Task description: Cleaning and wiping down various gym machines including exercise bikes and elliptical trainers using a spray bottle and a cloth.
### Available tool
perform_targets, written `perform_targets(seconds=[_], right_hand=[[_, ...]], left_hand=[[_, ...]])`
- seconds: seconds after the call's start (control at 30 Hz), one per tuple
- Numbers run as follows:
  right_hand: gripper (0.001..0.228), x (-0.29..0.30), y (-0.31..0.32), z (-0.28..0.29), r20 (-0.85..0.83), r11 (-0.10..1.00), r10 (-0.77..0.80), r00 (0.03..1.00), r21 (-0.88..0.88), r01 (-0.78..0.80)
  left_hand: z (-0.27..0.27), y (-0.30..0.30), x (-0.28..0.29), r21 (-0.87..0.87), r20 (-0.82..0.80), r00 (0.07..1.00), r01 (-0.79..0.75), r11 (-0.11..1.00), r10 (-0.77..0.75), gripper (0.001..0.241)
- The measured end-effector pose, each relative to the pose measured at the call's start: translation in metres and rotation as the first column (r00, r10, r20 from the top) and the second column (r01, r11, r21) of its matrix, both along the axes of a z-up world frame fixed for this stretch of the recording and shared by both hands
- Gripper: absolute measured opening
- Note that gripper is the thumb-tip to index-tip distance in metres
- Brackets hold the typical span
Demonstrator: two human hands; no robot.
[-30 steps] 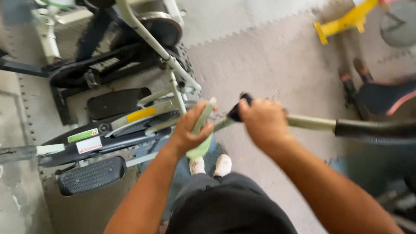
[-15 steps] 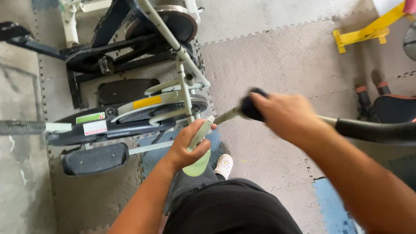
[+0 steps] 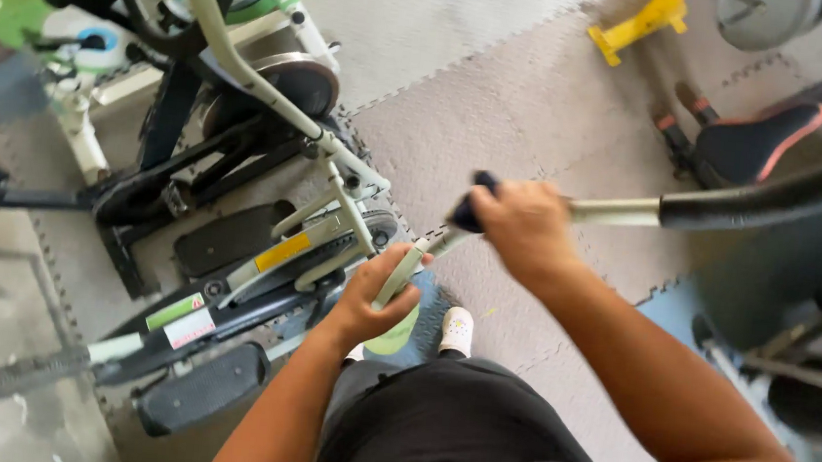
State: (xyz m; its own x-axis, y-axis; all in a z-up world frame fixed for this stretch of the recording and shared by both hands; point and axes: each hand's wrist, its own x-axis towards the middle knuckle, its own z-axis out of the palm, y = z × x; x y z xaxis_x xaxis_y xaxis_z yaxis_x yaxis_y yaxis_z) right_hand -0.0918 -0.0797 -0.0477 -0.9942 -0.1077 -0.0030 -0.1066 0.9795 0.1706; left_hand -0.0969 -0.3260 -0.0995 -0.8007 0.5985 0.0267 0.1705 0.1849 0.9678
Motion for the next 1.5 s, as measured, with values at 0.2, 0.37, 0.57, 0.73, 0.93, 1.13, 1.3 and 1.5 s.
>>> perform_targets(seconds=[0.2,0.37,0.57,0.73,0.93,1.13,1.3,1.5], right_hand=[[0.008,-0.022,-0.042,-0.091,-0.038,0.997,0.074,0.997,-0.013,-0.074],[0.014,-0.009,-0.017,-0.013,0.039,0.999,-0.007,0.999,0.054,0.005],[0.063,0.051,0.016,0.034,-0.225,0.925,-0.374,0.9,-0.016,0.38],[0.063,0.096,-0.003,-0.047,-0.448,0.843,-0.532,0.719,-0.197,0.5],[0.066,0.114,0.01,-0.14,-0.158,0.227,-0.92,0.358,-0.961,0.159],[0.077,0.022,0.059,-0.089,-0.145,0.005,-0.96,0.241,-0.866,-0.5],[0.049,-0.008,0.051,-0.073,0.058,-0.065,-0.998,0.031,-0.81,-0.583],[0.073,0.013,-0.005,-0.165,0.122,-0.408,-0.802,0.584,-0.827,-0.387]], left_hand=[[0.009,-0.044,-0.027,0.142,-0.059,0.982,0.188,0.972,-0.181,0.039],[-0.003,-0.072,-0.05,0.091,0.147,0.961,0.224,0.97,-0.236,0.038],[-0.019,-0.095,-0.065,0.125,-0.022,0.931,0.364,0.923,-0.364,0.039],[-0.017,-0.11,-0.069,0.162,0.035,0.898,0.427,0.889,-0.438,0.038],[-0.02,-0.108,-0.079,0.129,0.094,0.878,0.457,0.88,-0.469,0.036],[-0.017,-0.083,-0.072,0.104,0.092,0.862,0.49,0.865,-0.499,0.039],[-0.014,-0.066,-0.059,0.039,0.119,0.862,0.492,0.87,-0.492,0.034],[0.004,-0.044,-0.053,0.008,0.15,0.834,0.536,0.844,-0.531,0.039]])
